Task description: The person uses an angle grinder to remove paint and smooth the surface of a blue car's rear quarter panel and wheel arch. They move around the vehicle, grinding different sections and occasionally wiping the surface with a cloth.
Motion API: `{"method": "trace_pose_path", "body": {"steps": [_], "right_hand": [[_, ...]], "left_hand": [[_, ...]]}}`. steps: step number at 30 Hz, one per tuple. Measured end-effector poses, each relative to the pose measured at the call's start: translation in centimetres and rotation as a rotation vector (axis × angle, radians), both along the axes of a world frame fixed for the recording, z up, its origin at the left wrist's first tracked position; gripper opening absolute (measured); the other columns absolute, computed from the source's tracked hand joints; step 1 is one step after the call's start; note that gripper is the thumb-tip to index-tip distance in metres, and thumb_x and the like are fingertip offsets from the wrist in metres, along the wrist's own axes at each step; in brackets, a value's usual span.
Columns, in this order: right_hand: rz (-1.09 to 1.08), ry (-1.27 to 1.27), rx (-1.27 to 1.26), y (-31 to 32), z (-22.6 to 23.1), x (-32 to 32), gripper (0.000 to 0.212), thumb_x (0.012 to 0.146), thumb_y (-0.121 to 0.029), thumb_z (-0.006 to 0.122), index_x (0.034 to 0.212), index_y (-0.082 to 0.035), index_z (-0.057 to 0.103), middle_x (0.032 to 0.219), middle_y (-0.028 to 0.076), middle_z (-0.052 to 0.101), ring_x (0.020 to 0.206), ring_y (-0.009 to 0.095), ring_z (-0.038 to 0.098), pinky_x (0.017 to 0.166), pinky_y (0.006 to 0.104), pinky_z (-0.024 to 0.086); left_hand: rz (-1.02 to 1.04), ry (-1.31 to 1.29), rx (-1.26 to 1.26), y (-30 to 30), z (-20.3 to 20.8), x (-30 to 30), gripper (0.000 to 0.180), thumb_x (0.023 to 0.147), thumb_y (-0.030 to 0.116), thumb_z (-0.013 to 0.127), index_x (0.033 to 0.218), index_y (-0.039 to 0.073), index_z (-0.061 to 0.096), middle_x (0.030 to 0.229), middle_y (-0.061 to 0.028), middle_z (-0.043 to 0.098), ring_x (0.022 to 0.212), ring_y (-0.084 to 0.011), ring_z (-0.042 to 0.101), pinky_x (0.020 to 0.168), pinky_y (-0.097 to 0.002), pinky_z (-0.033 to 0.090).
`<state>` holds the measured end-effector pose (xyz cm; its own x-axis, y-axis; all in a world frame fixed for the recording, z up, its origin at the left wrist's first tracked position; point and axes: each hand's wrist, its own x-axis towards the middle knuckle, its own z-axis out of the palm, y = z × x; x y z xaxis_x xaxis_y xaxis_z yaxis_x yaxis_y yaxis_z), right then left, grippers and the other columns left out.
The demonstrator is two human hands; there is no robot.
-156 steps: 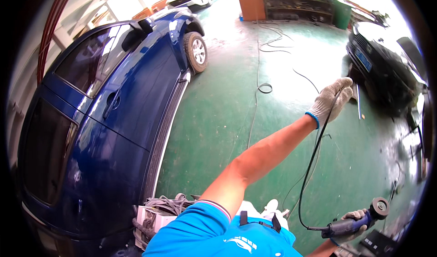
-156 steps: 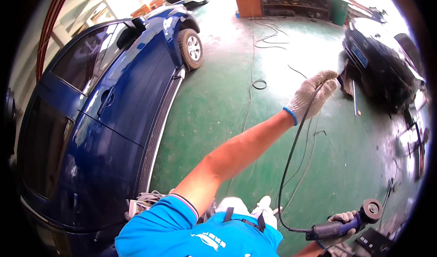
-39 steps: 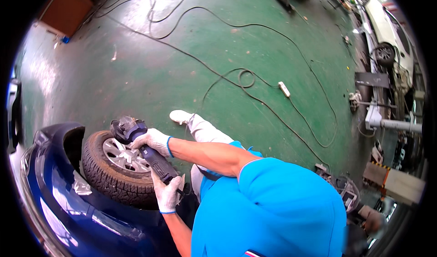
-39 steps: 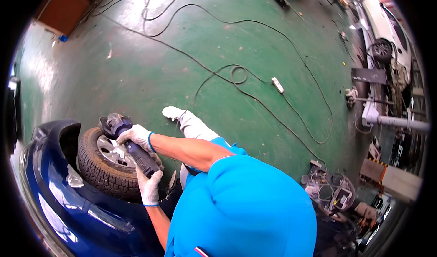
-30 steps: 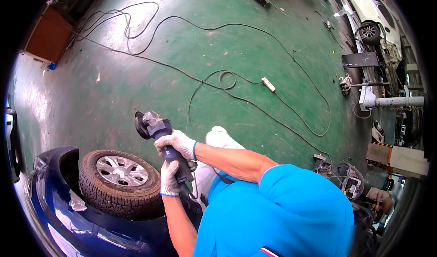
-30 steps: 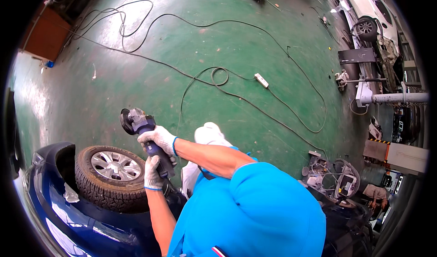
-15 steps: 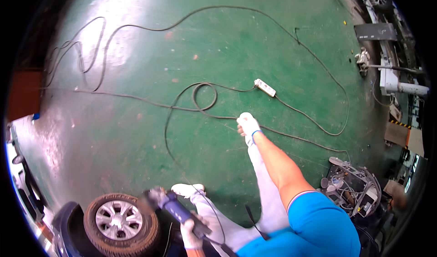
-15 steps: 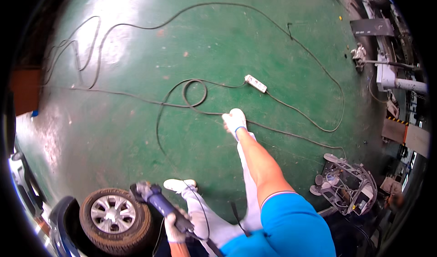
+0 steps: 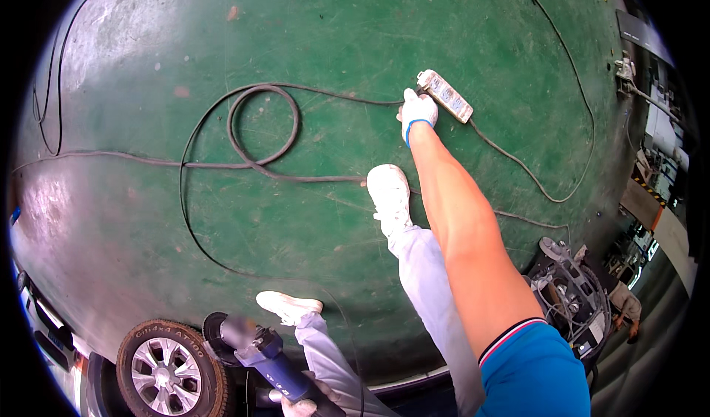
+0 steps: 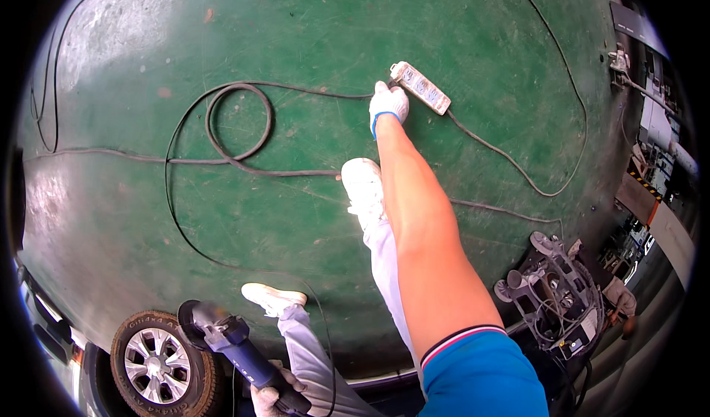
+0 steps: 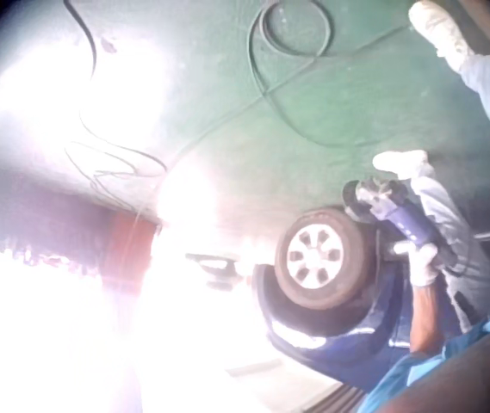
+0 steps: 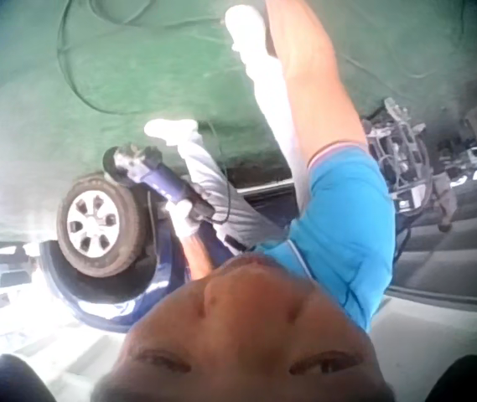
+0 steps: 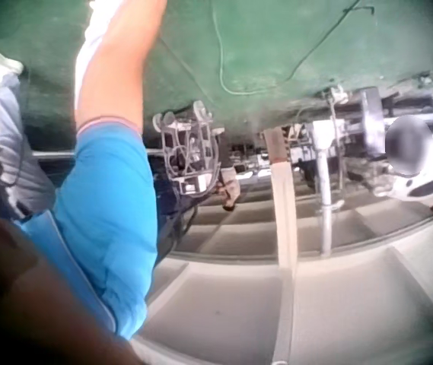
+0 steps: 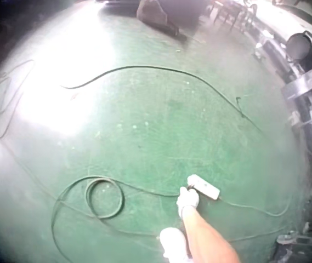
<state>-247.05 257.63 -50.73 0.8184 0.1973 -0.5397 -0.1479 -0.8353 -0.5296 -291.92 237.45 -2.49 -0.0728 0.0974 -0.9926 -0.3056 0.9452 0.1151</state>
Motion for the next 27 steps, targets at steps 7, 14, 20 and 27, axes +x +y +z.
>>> {"method": "trace_pose_path", "body": {"steps": [7, 14, 20, 27], "right_hand": [[0.336, 0.191, -0.01, -2.3, 7.9, 3.5, 0.029, 0.099, -0.028, 0.061, 0.11, -0.002, 0.067, 0.095, 0.018, 0.072, 0.074, 0.029, 0.073, 0.065, 0.0418, 0.06], [0.847, -0.074, -0.542, 0.9, 10.6, 8.5, 0.046, 0.096, -0.038, 0.057, 0.125, -0.005, 0.072, 0.124, 0.025, 0.069, 0.118, 0.041, 0.066, 0.101, 0.0488, 0.053], [0.92, -0.085, -0.585, 1.6, 10.6, 7.9, 0.041, 0.094, -0.031, 0.059, 0.118, -0.001, 0.074, 0.113, 0.026, 0.073, 0.105, 0.04, 0.072, 0.091, 0.0475, 0.057], [0.842, 0.247, -0.698, 7.4, 9.9, 9.9, 0.031, 0.095, -0.02, 0.056, 0.086, 0.004, 0.073, 0.069, 0.017, 0.066, 0.061, 0.028, 0.065, 0.059, 0.0485, 0.049]], "left_hand": [[0.005, -0.006, -0.046, 0.5, 0.9, 0.9, 0.058, 0.076, 0.034, 0.084, 0.113, -0.005, 0.064, 0.088, -0.0176, 0.071, 0.068, -0.0263, 0.07, 0.057, -0.0342, 0.059], [0.003, 0.017, -0.016, 1.0, 0.4, 1.6, 0.056, 0.076, 0.031, 0.083, 0.113, -0.006, 0.063, 0.088, -0.0191, 0.072, 0.071, -0.0288, 0.072, 0.058, -0.0365, 0.061], [0.021, 0.012, -0.055, 0.6, 0.1, 1.6, 0.057, 0.076, 0.033, 0.083, 0.113, -0.006, 0.063, 0.088, -0.0189, 0.071, 0.071, -0.0284, 0.072, 0.058, -0.0361, 0.061], [0.019, 0.051, -0.082, -0.1, 0.0, 1.2, 0.059, 0.077, 0.029, 0.083, 0.119, -0.005, 0.06, 0.092, -0.0165, 0.07, 0.076, -0.0282, 0.072, 0.063, -0.037, 0.063]]}}
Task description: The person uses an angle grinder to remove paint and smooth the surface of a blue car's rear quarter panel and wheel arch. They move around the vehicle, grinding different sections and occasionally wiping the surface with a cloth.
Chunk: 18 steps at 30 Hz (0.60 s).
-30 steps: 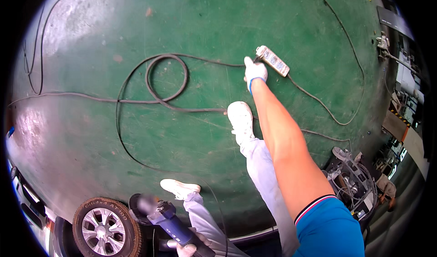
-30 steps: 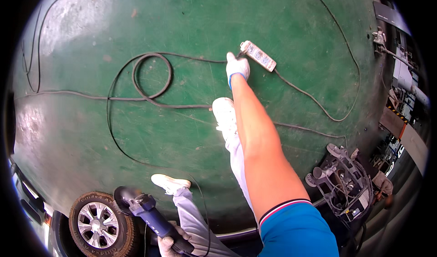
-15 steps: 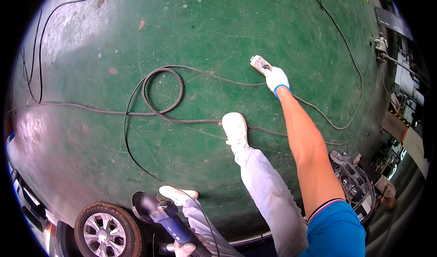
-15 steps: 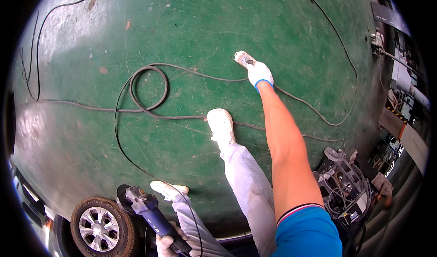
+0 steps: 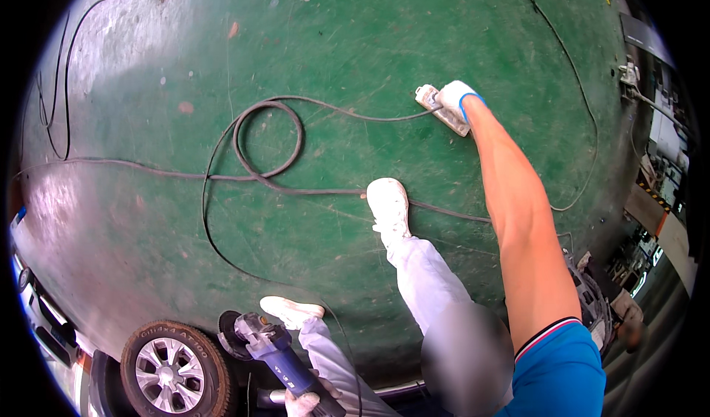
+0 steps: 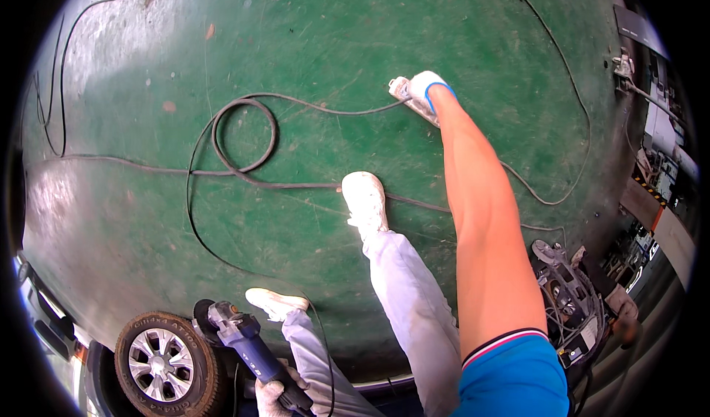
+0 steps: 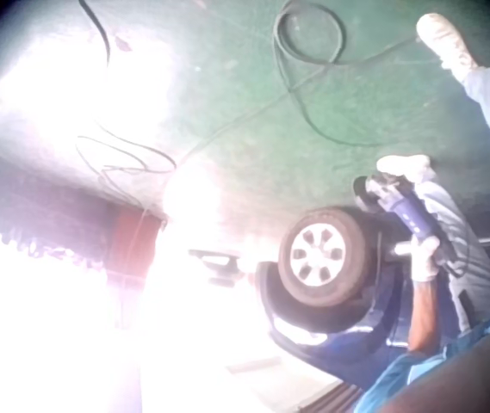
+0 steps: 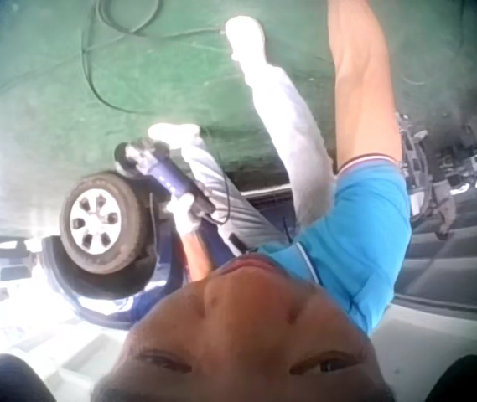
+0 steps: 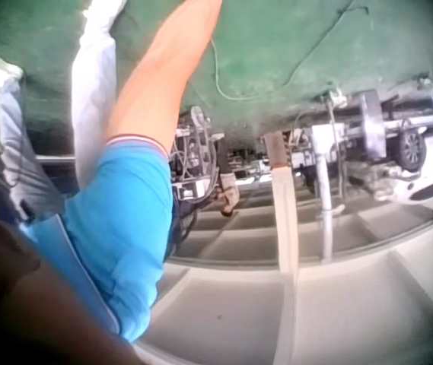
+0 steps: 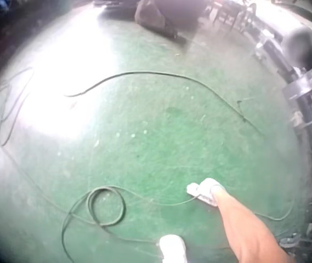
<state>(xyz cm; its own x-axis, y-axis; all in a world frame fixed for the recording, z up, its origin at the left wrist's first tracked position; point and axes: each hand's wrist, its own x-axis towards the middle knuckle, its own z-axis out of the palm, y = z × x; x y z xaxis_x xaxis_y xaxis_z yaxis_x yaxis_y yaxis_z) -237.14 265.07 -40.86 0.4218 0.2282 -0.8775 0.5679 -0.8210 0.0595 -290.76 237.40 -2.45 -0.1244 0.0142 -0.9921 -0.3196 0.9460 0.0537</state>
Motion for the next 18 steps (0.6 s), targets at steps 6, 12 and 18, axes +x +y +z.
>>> {"method": "trace_pose_path", "body": {"steps": [6, 12, 18], "right_hand": [[0.401, -0.049, 0.003, -0.2, -2.3, -2.6, 0.042, 0.085, -0.049, 0.073, 0.087, -0.008, 0.073, 0.081, 0.01, 0.069, 0.08, 0.024, 0.061, 0.075, 0.0423, 0.047], [-0.137, -0.002, 0.137, -5.0, -6.2, -7.0, 0.042, 0.095, -0.038, 0.067, 0.081, 0.001, 0.069, 0.061, 0.011, 0.059, 0.045, 0.025, 0.057, 0.042, 0.0393, 0.044], [0.181, -0.056, 0.915, -4.1, -0.6, -16.7, 0.045, 0.09, -0.05, 0.072, 0.101, -0.006, 0.071, 0.078, 0.012, 0.069, 0.062, 0.023, 0.066, 0.059, 0.039, 0.054]], "left_hand": [[0.133, -0.041, -0.013, 0.8, 0.6, 1.1, 0.067, 0.076, 0.025, 0.083, 0.13, -0.003, 0.054, 0.1, -0.0157, 0.069, 0.077, -0.0273, 0.071, 0.068, -0.0384, 0.063], [0.165, -0.084, -0.013, 1.5, 0.6, 1.2, 0.072, 0.071, 0.028, 0.085, 0.128, -0.005, 0.057, 0.093, -0.0137, 0.069, 0.074, -0.0243, 0.07, 0.063, -0.0342, 0.061], [0.313, -0.19, 0.122, 1.1, -0.5, 0.8, 0.063, 0.075, 0.02, 0.083, 0.125, -0.008, 0.057, 0.091, -0.023, 0.071, 0.079, -0.0356, 0.073, 0.073, -0.0455, 0.062]]}}
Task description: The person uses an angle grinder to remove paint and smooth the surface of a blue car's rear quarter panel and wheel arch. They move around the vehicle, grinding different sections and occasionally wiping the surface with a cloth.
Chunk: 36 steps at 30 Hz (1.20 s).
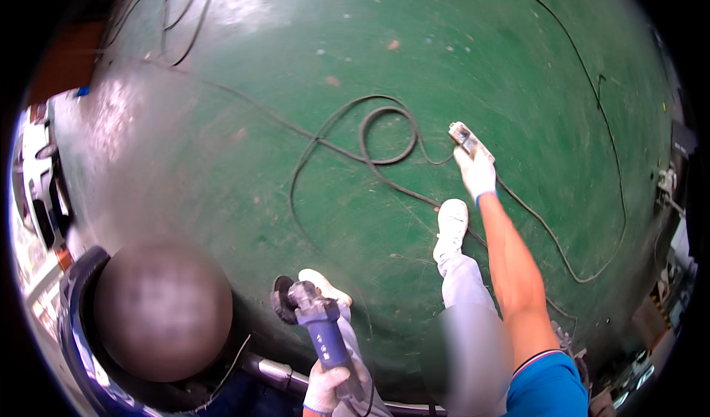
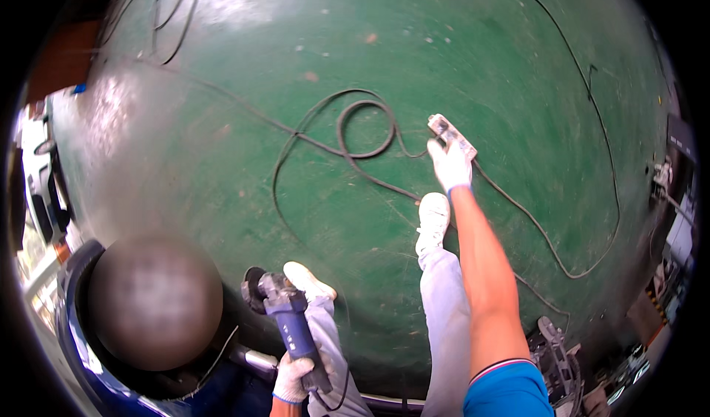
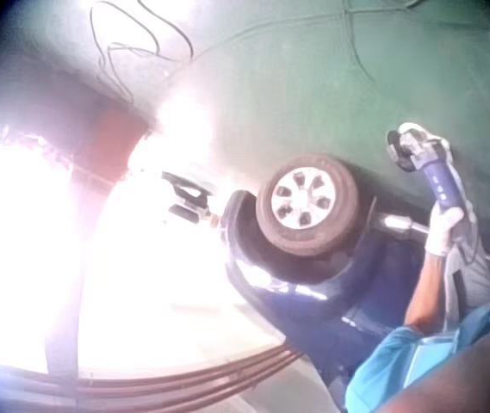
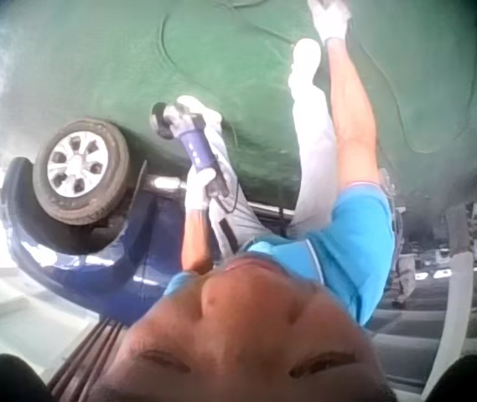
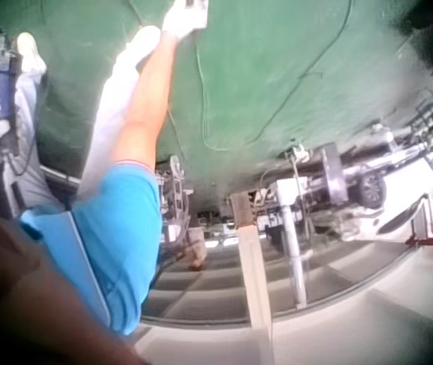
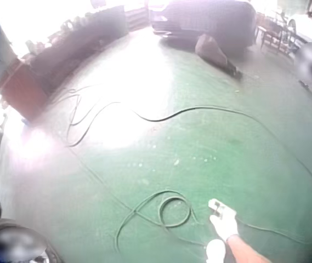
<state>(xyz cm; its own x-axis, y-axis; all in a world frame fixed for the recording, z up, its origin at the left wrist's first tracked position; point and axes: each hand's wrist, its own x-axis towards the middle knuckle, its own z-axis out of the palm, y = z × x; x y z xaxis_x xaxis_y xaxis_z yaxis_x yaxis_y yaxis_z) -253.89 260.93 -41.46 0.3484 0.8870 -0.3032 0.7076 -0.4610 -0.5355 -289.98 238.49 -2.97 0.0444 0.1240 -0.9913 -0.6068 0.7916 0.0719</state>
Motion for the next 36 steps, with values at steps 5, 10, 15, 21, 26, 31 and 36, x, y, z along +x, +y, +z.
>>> {"method": "trace_pose_path", "body": {"steps": [5, 10, 15, 21, 26, 31, 36], "right_hand": [[0.39, 1.296, -1.043, -10.5, 22.6, -18.3, 0.035, 0.102, -0.026, 0.062, 0.123, 0.002, 0.066, 0.1, 0.011, 0.074, 0.09, 0.021, 0.073, 0.08, 0.0374, 0.06], [-0.258, 1.454, -1.138, -19.3, 34.7, -30.9, 0.05, 0.09, -0.029, 0.078, 0.121, 0.004, 0.058, 0.103, 0.018, 0.071, 0.091, 0.033, 0.072, 0.086, 0.0474, 0.062], [-0.009, 1.53, -1.018, -20.1, 43.2, -38.7, 0.05, 0.083, -0.025, 0.077, 0.119, 0.004, 0.057, 0.095, 0.015, 0.07, 0.082, 0.03, 0.07, 0.08, 0.0458, 0.061], [0.151, 1.73, -0.835, -20.7, 59.0, -52.1, 0.06, 0.086, -0.03, 0.079, 0.13, 0.001, 0.053, 0.106, 0.014, 0.065, 0.097, 0.029, 0.066, 0.085, 0.0468, 0.059], [0.314, 1.723, -0.878, -20.1, 63.3, -59.2, 0.054, 0.088, -0.028, 0.073, 0.131, -0.001, 0.052, 0.103, 0.012, 0.065, 0.086, 0.027, 0.068, 0.08, 0.0448, 0.06], [0.36, 1.542, -0.842, -20.0, 65.4, -65.0, 0.036, 0.086, -0.02, 0.073, 0.113, -0.002, 0.057, 0.093, 0.012, 0.067, 0.077, 0.027, 0.07, 0.074, 0.0459, 0.062], [0.263, 1.498, -0.886, -17.2, 63.9, -69.2, 0.034, 0.085, -0.022, 0.074, 0.108, -0.003, 0.058, 0.091, 0.012, 0.066, 0.076, 0.026, 0.069, 0.071, 0.0441, 0.062]], "left_hand": [[0.139, 0.065, 0.078, -3.8, 1.3, -0.3, 0.049, 0.079, 0.017, 0.082, 0.118, -0.002, 0.06, 0.092, -0.0156, 0.071, 0.078, -0.0278, 0.072, 0.075, -0.0414, 0.061], [-0.063, 0.133, 0.33, -7.0, 4.6, -3.9, 0.047, 0.083, 0.026, 0.082, 0.118, 0.003, 0.061, 0.099, -0.0053, 0.067, 0.086, -0.0142, 0.066, 0.078, -0.0316, 0.055], [-0.103, 0.207, 0.583, -11.7, 12.3, -10.9, 0.08, 0.082, 0.03, 0.083, 0.146, 0.002, 0.044, 0.116, -0.0078, 0.062, 0.101, -0.0166, 0.061, 0.09, -0.0324, 0.052], [-0.176, 0.376, 0.891, -18.5, 26.4, -23.4, 0.106, 0.083, 0.023, 0.079, 0.166, 0.01, 0.014, 0.128, -0.009, 0.06, 0.116, -0.0169, 0.06, 0.103, -0.0296, 0.047], [0.271, 0.359, 1.02, -18.5, 27.2, -25.5, 0.09, 0.086, -0.005, 0.065, 0.164, 0.009, 0.023, 0.117, -0.0054, 0.062, 0.103, -0.0138, 0.061, 0.095, -0.0325, 0.051], [0.181, 0.57, 0.94, -18.4, 28.2, -29.6, 0.083, 0.082, 0.006, 0.069, 0.157, 0.005, 0.035, 0.121, -0.0106, 0.062, 0.108, -0.0195, 0.062, 0.098, -0.0363, 0.051], [-0.949, 1.297, 0.065, -20.8, 34.6, -41.9, 0.095, 0.084, 0.049, 0.071, 0.157, -0.001, 0.038, 0.158, -0.0286, 0.042, 0.15, -0.0383, 0.038, 0.126, -0.0524, 0.024]]}}
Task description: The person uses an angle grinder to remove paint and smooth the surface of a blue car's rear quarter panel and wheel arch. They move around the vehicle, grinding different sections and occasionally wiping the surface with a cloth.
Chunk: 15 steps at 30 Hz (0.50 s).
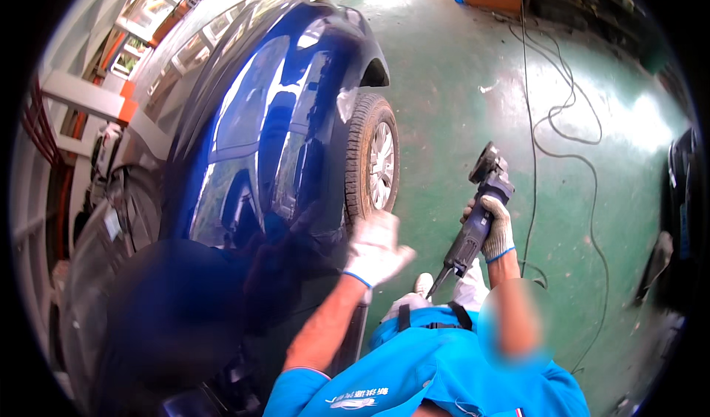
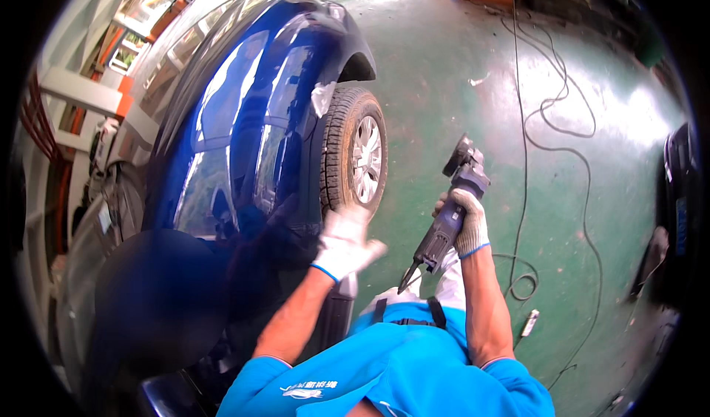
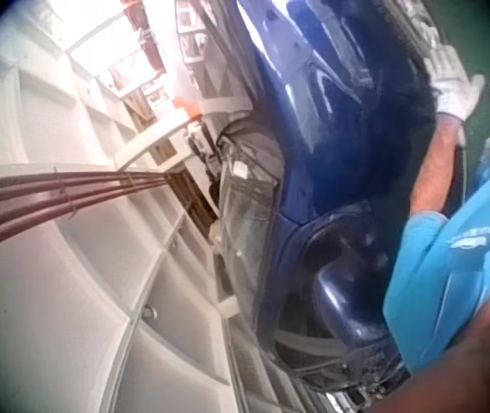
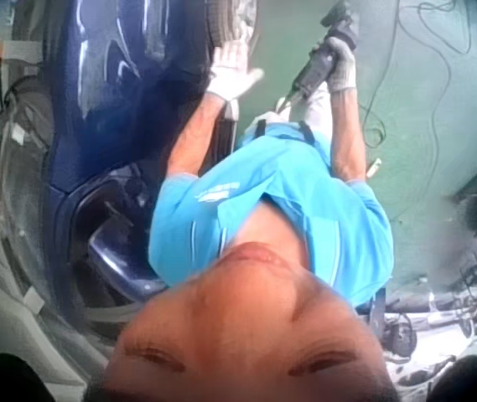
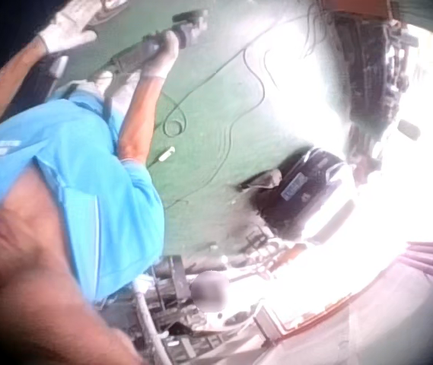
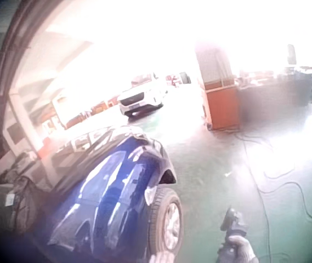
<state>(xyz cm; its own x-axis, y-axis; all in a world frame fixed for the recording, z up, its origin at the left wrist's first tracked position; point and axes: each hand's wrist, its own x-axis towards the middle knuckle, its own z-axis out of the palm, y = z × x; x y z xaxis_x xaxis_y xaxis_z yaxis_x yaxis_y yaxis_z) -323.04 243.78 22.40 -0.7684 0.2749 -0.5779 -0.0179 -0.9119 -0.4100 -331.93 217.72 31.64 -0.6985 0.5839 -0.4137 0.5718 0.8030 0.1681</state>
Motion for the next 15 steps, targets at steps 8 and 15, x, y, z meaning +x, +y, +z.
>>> {"method": "trace_pose_path", "body": {"steps": [8, 15], "right_hand": [[-0.04, -0.001, -0.151, 4.2, -5.1, -1.6, 0.041, 0.084, -0.018, 0.074, 0.115, 0.003, 0.058, 0.093, 0.014, 0.069, 0.079, 0.028, 0.071, 0.075, 0.045, 0.062], [0.001, -0.065, -0.162, 8.2, -8.5, -2.0, 0.047, 0.083, -0.02, 0.076, 0.119, 0.002, 0.056, 0.097, 0.015, 0.069, 0.082, 0.029, 0.071, 0.076, 0.0463, 0.062]], "left_hand": [[-0.493, 0.419, -0.571, -6.9, 0.7, -10.3, 0.099, 0.084, 0.051, 0.075, 0.157, -0.005, 0.037, 0.167, -0.0226, 0.031, 0.158, -0.0352, 0.023, 0.131, -0.0514, 0.012], [-0.467, 0.461, -0.707, 0.3, -2.1, -17.7, 0.098, 0.087, 0.054, 0.069, 0.157, -0.006, 0.036, 0.168, -0.0226, 0.027, 0.16, -0.0357, 0.016, 0.131, -0.0492, 0.007]]}}
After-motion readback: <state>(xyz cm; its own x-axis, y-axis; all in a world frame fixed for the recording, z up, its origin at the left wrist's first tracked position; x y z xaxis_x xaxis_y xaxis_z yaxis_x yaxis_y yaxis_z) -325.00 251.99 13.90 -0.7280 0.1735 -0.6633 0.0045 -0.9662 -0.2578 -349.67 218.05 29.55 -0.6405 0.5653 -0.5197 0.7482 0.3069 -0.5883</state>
